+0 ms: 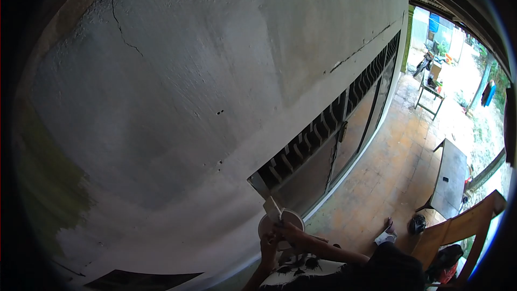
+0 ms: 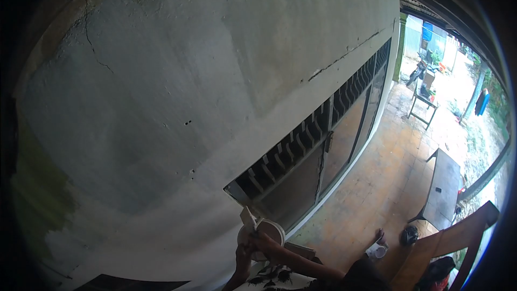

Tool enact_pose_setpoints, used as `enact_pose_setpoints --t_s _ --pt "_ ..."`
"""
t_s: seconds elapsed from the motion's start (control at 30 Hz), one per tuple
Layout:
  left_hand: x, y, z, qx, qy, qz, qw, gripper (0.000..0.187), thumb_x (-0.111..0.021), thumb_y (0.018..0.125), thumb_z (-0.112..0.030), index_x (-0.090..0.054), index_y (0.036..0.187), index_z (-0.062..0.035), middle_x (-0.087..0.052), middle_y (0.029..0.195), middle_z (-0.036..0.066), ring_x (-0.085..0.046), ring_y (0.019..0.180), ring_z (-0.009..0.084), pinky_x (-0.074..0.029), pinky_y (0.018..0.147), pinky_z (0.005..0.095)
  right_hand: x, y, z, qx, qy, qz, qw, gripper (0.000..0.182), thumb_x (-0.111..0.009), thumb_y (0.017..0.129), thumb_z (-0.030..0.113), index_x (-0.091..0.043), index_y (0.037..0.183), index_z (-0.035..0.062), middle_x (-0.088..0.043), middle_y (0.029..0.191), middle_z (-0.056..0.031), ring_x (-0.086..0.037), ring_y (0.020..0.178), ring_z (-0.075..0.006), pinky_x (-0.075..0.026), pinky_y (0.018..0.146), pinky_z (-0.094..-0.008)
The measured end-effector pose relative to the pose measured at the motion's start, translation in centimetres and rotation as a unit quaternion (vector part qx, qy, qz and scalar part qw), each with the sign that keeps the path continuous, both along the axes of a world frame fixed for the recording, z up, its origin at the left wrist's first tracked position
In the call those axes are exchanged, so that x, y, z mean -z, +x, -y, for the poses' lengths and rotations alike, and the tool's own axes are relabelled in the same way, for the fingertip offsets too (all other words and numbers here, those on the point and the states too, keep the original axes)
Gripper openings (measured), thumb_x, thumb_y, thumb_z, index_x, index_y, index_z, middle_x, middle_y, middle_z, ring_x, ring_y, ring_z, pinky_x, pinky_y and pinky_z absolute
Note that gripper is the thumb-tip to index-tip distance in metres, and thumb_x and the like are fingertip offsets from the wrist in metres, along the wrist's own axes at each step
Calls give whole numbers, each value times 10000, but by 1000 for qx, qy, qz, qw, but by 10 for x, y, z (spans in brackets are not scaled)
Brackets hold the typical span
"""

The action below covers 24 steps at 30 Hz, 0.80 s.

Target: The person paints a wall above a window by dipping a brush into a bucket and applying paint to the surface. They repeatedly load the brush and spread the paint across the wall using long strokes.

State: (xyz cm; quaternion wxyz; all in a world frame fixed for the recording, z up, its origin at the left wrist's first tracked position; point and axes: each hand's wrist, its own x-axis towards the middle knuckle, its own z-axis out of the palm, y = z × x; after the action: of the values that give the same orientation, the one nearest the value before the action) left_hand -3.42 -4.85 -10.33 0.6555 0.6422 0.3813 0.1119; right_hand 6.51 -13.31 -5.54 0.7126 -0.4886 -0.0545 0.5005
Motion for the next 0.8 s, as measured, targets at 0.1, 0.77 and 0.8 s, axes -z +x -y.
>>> enact_pose_setpoints --t_s 0.1,0.77,0.8 --pt "96 -7 -34 12 -211 189 959 371 -566 854 -249 -495 1159 -51 -568 998 40 -553 896 131 -436 772 283 15 8 1 -65 -30 64 995 261 -479 924 284 -562 989 44 -565 753 -10 -548 690 -79 -420 510 -218" --pt "-7 64 -44 267 -293 123 910 411 -577 830 -262 -487 1173 -55 -584 969 74 -580 828 166 -488 646 296 35 65 32 -122 -79 378 914 403 -596 845 255 -526 1226 142 -497 1060 -107 -540 650 -128 -454 569 -278" --pt "-3 66 -47 285 -315 137 895 444 -580 823 -235 -464 1206 -45 -584 1016 92 -594 882 191 -497 649 301 18 69 35 -195 -118 320 919 459 -612 826 247 -502 1262 153 -462 1140 -130 -561 706 -161 -480 645 -320"
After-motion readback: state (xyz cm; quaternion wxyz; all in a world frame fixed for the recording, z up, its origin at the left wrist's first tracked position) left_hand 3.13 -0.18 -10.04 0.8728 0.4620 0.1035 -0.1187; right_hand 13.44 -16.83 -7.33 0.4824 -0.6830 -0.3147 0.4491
